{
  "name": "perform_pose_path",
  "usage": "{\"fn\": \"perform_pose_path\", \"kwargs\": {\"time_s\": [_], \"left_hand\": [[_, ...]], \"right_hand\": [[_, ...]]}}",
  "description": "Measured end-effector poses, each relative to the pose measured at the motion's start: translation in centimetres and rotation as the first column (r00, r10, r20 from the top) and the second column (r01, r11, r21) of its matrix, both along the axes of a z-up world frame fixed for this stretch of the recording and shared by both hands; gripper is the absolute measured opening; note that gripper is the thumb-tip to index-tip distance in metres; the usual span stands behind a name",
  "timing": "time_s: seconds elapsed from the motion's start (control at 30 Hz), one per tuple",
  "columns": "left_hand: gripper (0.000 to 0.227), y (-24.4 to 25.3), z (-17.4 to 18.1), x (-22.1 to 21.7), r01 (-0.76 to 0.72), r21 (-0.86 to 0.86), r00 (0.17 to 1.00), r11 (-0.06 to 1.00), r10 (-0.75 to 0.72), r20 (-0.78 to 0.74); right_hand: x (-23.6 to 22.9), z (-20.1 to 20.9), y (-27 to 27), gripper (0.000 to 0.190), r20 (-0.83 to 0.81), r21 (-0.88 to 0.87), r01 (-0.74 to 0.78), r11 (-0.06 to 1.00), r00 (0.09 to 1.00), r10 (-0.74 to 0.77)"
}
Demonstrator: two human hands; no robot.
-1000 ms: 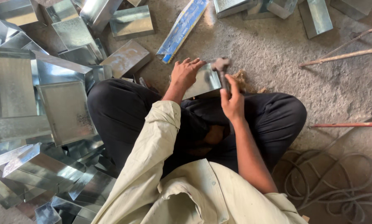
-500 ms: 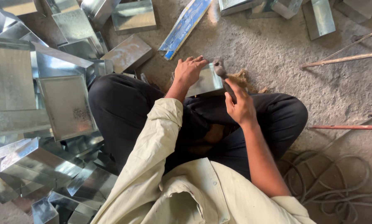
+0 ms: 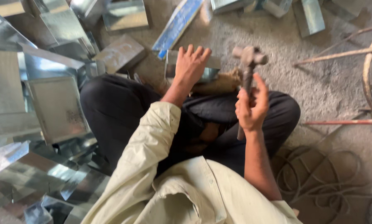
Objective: The person sits cross-legged on the floor and repeatedly hammers small rectangular metal pieces placed on a wooden block. They pick up pieces from a pile, position them, strike them with a hammer, and then move them aside.
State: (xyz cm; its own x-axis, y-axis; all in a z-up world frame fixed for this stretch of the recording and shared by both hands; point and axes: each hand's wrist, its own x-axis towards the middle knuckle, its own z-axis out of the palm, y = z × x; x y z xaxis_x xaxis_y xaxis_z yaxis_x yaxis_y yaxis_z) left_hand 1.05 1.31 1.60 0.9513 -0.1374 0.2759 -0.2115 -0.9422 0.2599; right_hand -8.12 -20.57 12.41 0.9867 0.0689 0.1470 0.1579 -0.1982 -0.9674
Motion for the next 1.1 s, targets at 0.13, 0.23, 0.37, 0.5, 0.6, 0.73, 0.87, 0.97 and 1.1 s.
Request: {"fn": "perform_pose_path", "kwargs": {"time_s": [0.13,0.23,0.37,0.5,0.6,0.73,0.87,0.97,1.1], "left_hand": [[0.052,-0.6,1.2,-0.7,-0.073,0.088,0.993,0.993,0.065,0.099],[0.047,-1.2,0.0,-1.6,-0.078,0.088,0.995,0.993,0.073,0.062],[0.025,-1.2,-1.4,-1.0,-0.098,0.078,0.987,0.992,0.086,0.139],[0.010,-1.6,-1.9,-0.8,-0.115,0.089,0.989,0.989,0.106,0.104],[0.008,-1.6,-1.6,-0.9,-0.121,0.092,0.980,0.988,0.104,0.171],[0.015,-1.5,-0.9,-0.8,-0.151,-0.040,0.965,0.988,0.156,0.211],[0.042,-2.2,-2.4,-1.1,-0.147,-0.610,0.953,0.779,0.277,0.125],[0.066,-3.8,-6.2,-2.4,-0.053,-0.802,0.939,0.595,0.302,0.162],[0.073,-4.5,-9.7,-1.3,-0.040,-0.807,0.924,0.589,0.330,0.195]], "right_hand": [[-1.1,3.6,0.8,0.058,0.150,0.213,0.062,0.975,0.984,-0.096],[-1.0,2.6,1.6,0.058,0.270,0.274,0.052,0.960,0.954,-0.129],[1.3,-1.3,1.6,0.054,0.223,-0.108,-0.021,0.994,0.974,0.045],[2.5,-3.0,0.8,0.054,0.046,-0.406,-0.050,0.912,0.996,0.074],[2.3,-0.8,0.6,0.058,-0.172,-0.180,-0.030,0.983,0.985,-0.002],[0.4,2.1,2.0,0.058,-0.162,0.009,0.028,1.000,0.986,-0.026],[-2.4,4.1,3.3,0.060,-0.103,0.133,-0.024,0.991,0.994,0.037],[-3.2,5.8,4.0,0.060,-0.040,0.168,-0.095,0.981,0.994,0.103],[-3.4,6.9,4.6,0.058,0.236,0.155,-0.167,0.974,0.963,0.128]]}}
